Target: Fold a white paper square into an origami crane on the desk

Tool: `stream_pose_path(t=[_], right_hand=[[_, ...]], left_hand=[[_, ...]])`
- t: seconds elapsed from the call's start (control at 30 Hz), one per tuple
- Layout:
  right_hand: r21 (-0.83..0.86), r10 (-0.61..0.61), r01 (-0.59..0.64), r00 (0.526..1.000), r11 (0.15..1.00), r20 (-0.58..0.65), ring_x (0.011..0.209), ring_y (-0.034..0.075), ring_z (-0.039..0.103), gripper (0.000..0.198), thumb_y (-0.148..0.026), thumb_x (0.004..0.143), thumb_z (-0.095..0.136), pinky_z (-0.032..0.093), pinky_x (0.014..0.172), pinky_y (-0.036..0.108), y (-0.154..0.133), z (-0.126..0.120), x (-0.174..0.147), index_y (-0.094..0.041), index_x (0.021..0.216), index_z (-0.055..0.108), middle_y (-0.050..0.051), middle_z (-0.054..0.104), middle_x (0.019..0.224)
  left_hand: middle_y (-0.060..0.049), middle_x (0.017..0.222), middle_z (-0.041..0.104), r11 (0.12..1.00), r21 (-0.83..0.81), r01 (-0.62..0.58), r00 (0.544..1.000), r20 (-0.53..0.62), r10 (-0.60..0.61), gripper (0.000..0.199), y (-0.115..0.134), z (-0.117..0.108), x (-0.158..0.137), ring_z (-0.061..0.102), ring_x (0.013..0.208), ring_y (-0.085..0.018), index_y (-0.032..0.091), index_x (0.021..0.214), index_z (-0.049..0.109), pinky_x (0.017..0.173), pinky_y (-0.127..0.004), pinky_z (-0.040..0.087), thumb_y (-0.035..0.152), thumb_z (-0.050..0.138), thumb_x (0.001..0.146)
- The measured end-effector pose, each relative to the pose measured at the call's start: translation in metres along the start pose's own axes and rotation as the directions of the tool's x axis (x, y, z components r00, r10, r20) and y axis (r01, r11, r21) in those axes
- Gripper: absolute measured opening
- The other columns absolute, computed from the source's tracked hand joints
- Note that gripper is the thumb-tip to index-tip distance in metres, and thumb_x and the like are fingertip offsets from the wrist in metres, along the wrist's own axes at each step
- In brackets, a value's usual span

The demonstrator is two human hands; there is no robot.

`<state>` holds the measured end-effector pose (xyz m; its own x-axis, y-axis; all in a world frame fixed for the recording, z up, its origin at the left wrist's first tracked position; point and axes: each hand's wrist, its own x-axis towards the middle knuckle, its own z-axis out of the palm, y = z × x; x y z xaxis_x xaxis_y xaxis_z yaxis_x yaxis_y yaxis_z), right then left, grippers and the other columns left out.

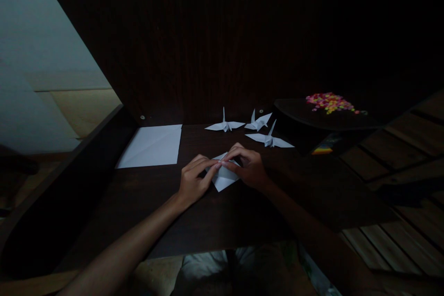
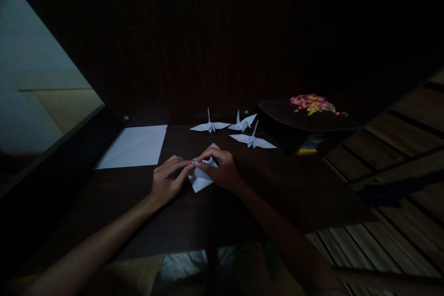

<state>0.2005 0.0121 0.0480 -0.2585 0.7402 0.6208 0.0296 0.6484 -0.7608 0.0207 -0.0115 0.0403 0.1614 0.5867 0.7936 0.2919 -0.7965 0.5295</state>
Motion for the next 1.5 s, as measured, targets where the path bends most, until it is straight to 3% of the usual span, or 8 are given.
stream_pose_path(t=[0.57,1.23,1.5], right_hand=[[0.007,0.025,-0.025,1.0,1.0,0.0,0.072,0.017,0.061,0.005,-0.022,0.077,0.074,0.048,0.068,0.033,0.0002,0.0005,-0.0006,-0.021,0.077,0.068,0.003,0.066,0.076],[0.003,-0.001,0.001,1.0,1.0,0.015,0.072,0.017,0.061,0.008,-0.025,0.079,0.073,0.049,0.068,0.033,-0.0049,0.0029,0.0006,-0.021,0.076,0.067,0.003,0.067,0.075],[0.012,0.035,-0.035,0.999,0.999,-0.002,0.075,0.018,0.063,0.009,-0.027,0.079,0.072,0.051,0.071,0.035,-0.0047,0.0011,0.0001,-0.021,0.076,0.066,0.003,0.068,0.077]], left_hand=[[-0.005,0.076,0.069,0.997,0.04,-0.064,0.998,0.031,0.063,0.013,0.0003,-0.0013,0.0009,0.059,0.067,-0.014,0.015,0.095,0.069,0.063,-0.028,0.049,0.009,0.063,0.085],[-0.002,0.071,0.066,0.988,-0.014,0.155,0.987,-0.031,-0.155,0.007,0.0043,0.0002,0.0012,0.06,0.066,-0.014,0.016,0.078,0.069,0.063,-0.027,0.048,0.019,0.066,0.084],[-0.004,0.077,0.07,0.985,-0.017,0.174,0.984,-0.046,-0.175,0.005,0.0047,0.0004,0.0011,0.062,0.068,-0.014,0.016,0.085,0.072,0.063,-0.027,0.051,0.019,0.067,0.083]])
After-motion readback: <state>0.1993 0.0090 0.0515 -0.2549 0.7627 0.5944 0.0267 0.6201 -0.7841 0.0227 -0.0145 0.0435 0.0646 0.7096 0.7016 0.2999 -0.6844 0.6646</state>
